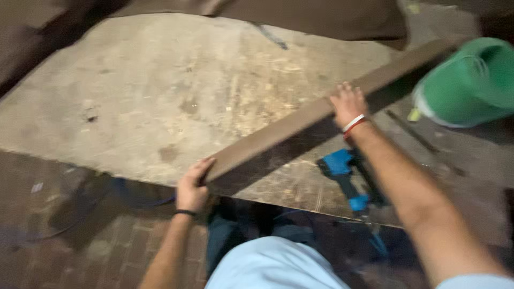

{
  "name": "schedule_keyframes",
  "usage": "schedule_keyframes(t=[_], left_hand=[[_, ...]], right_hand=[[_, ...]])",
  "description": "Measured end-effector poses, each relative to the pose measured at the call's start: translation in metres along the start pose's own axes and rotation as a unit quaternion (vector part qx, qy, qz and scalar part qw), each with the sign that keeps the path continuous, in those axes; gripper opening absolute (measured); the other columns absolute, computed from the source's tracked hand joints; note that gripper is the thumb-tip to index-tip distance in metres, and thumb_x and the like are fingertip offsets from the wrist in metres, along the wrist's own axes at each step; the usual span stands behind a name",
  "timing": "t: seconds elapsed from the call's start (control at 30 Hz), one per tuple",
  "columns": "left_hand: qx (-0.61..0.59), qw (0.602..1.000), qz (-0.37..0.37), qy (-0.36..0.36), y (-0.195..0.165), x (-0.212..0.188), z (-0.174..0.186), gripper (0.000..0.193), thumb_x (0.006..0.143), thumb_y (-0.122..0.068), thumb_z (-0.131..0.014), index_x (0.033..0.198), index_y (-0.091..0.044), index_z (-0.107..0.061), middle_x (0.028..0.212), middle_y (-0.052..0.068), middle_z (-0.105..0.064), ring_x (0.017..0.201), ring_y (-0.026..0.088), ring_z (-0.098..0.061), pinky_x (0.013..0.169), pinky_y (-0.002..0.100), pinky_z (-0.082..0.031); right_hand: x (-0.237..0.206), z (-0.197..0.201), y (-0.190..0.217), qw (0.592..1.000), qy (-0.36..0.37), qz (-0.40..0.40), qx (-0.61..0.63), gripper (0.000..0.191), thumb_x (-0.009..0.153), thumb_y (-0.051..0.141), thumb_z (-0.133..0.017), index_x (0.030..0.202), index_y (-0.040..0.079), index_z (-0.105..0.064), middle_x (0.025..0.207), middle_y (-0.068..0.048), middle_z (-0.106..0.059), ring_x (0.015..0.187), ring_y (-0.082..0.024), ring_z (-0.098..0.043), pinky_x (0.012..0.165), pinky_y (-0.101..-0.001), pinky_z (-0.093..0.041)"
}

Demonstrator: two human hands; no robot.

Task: The person wraps brown fabric around a long wooden strip on a workbench and uses a pneumatic nail gun to staple the fabric along the strip, working section by section down its length. They then fold the fabric over the edge and press it flat, and continue stapling another piece at the end of the bench.

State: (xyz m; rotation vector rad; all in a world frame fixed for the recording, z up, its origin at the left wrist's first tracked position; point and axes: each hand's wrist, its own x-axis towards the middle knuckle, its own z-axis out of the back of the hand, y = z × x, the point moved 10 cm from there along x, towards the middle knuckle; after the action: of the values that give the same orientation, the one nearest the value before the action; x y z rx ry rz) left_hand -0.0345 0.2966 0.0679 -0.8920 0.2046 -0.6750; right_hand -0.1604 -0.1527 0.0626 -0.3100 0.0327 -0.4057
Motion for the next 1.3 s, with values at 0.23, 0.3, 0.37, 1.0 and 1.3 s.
schedule_keyframes(t=[0.23,0.3,0.37,1.0,1.3], left_hand=[[0.074,0.94,0.315,-0.108,0.099,-0.023,0.089,0.067,0.09,-0.005,-0.063,0.154,-0.023,-0.051,0.132,0.013,-0.068,0.112,0.031,-0.068,0.099,0.043,-0.052],[0.042,0.933,0.263,-0.241,0.104,-0.035,0.139,0.075,0.085,-0.012,-0.073,0.151,-0.004,-0.039,0.138,0.021,-0.057,0.123,0.034,-0.058,0.104,0.047,-0.045],[0.106,0.935,0.184,-0.284,0.101,-0.043,0.165,0.086,0.084,-0.014,-0.079,0.153,0.011,-0.032,0.145,0.033,-0.046,0.129,0.044,-0.049,0.103,0.053,-0.038],[-0.566,0.773,0.228,0.174,0.067,0.103,-0.023,0.066,0.094,-0.037,-0.066,0.148,-0.002,-0.049,0.128,0.009,-0.066,0.113,0.02,-0.063,0.097,0.035,-0.052],[-0.506,0.785,0.257,0.249,0.142,0.116,0.041,0.083,0.082,-0.02,-0.075,0.155,-0.008,-0.038,0.138,0.014,-0.059,0.117,0.024,-0.062,0.1,0.04,-0.052]], right_hand=[[0.066,0.01,0.046,0.984,0.151,0.074,0.06,0.055,0.08,0.031,-0.08,0.133,0.027,-0.067,0.129,-0.006,-0.07,0.127,-0.027,-0.061,0.109,-0.0465,-0.046],[0.085,0.055,0.07,0.985,0.119,0.099,0.071,0.059,0.077,0.031,-0.08,0.134,0.026,-0.065,0.125,-0.007,-0.07,0.122,-0.028,-0.063,0.102,-0.0453,-0.05],[0.106,0.118,0.104,0.984,0.035,0.135,0.107,0.063,0.071,0.024,-0.079,0.133,0.026,-0.064,0.123,-0.007,-0.07,0.115,-0.029,-0.065,0.095,-0.0465,-0.052],[0.335,0.218,0.249,0.857,0.042,-0.079,0.508,0.056,0.08,0.051,-0.078,0.11,0.003,-0.076,0.104,-0.021,-0.076,0.097,-0.033,-0.074,0.088,-0.0425,-0.056],[0.202,0.052,0.284,0.541,0.034,-0.337,0.77,0.088,0.081,0.056,-0.071,0.145,-0.001,-0.051,0.136,-0.021,-0.065,0.123,-0.03,-0.066,0.103,-0.0495,-0.053]])
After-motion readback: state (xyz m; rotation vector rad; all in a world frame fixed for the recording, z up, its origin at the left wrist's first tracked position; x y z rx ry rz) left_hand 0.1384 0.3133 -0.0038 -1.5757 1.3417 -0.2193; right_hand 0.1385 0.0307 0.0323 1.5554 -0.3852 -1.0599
